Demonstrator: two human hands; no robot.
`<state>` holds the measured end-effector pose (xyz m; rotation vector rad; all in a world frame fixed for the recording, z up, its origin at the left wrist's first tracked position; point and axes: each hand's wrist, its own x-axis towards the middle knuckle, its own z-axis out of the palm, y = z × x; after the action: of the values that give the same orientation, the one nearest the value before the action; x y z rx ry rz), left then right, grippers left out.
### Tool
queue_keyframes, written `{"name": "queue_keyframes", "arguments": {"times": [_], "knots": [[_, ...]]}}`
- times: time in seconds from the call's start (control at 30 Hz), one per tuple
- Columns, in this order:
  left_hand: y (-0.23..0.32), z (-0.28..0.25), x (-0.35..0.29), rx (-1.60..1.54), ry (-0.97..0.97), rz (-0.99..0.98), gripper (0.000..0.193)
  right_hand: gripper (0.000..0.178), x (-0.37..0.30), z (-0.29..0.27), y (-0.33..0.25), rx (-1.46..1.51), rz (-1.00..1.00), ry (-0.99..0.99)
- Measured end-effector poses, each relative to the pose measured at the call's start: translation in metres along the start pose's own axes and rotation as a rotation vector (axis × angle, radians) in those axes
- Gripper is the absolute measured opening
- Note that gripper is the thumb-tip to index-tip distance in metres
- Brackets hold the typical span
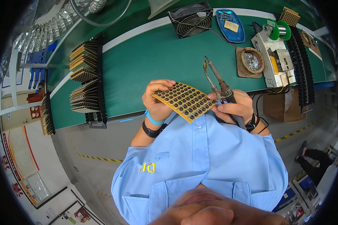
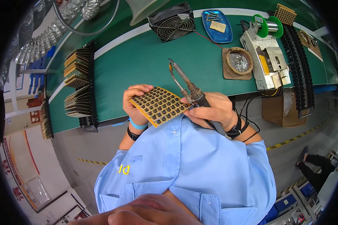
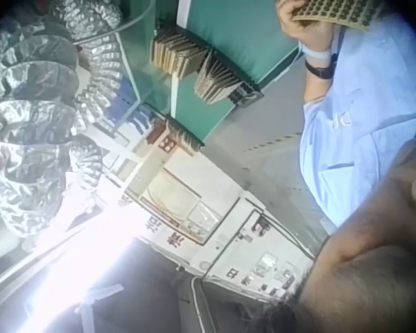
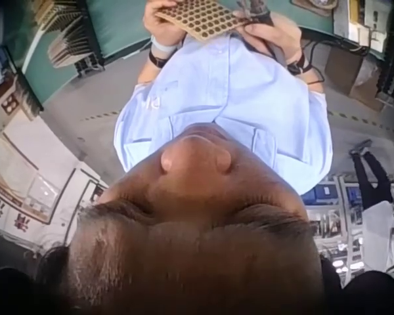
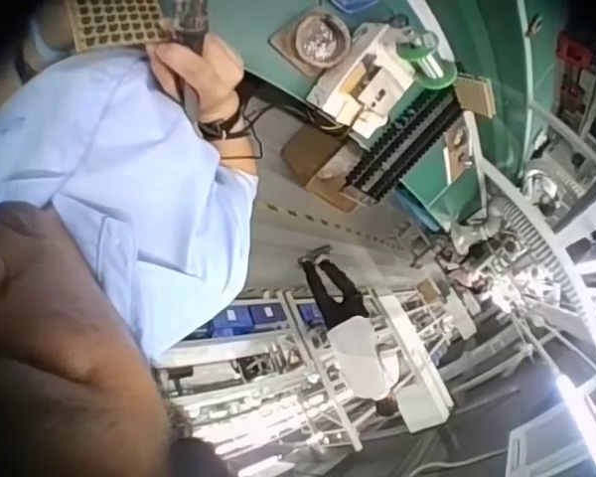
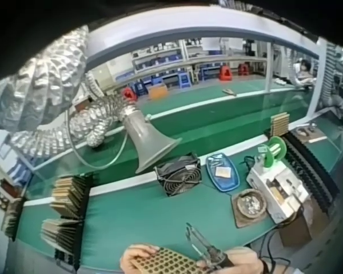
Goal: The person flips a circuit board over and solders components with a soldering iron before using pliers to clip the leads. They then place the board into a rack and begin soldering a second circuit board.
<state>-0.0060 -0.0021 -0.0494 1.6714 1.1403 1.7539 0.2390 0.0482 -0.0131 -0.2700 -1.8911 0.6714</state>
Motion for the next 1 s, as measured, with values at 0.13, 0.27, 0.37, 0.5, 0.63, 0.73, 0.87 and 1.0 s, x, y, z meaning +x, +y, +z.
{"name": "queue_keyframes", "arguments": {"times": [0.13, 0.27, 0.37, 0.5, 0.63, 0.73, 0.87, 1.0], "knots": [[-0.001, 0.002, -0.002, -0.044, 0.009, -0.027, 0.02, 0.041, 0.0, 0.0, 0.0, -0.003, -0.019, 0.003], [0.001, 0.001, -0.003, -0.006, 0.013, -0.006, 0.025, 0.04, -0.001, 0.0, -0.001, 0.007, -0.02, 0.01], [0.004, -0.002, -0.003, 0.097, -0.003, 0.045, 0.033, 0.039, -0.005, -0.002, -0.001, -0.019, 0.001, -0.002], [0.01, -0.008, 0.0, 0.227, -0.027, 0.151, 0.044, 0.038, -0.009, -0.005, 0.003, -0.007, 0.047, -0.041], [0.024, -0.007, 0.012, 0.322, -0.052, 0.269, 0.05, 0.035, -0.021, -0.005, 0.01, 0.022, 0.126, -0.026], [0.037, -0.005, 0.017, 0.353, -0.059, 0.321, 0.049, 0.031, -0.033, -0.002, 0.02, 0.106, 0.19, 0.009], [0.044, -0.003, 0.015, 0.36, -0.086, 0.367, 0.043, 0.025, -0.048, 0.003, 0.033, 0.285, 0.293, 0.083], [0.047, -0.004, 0.015, 0.41, -0.13, 0.412, 0.039, 0.022, -0.049, 0.008, 0.037, 0.394, 0.373, 0.144]]}}
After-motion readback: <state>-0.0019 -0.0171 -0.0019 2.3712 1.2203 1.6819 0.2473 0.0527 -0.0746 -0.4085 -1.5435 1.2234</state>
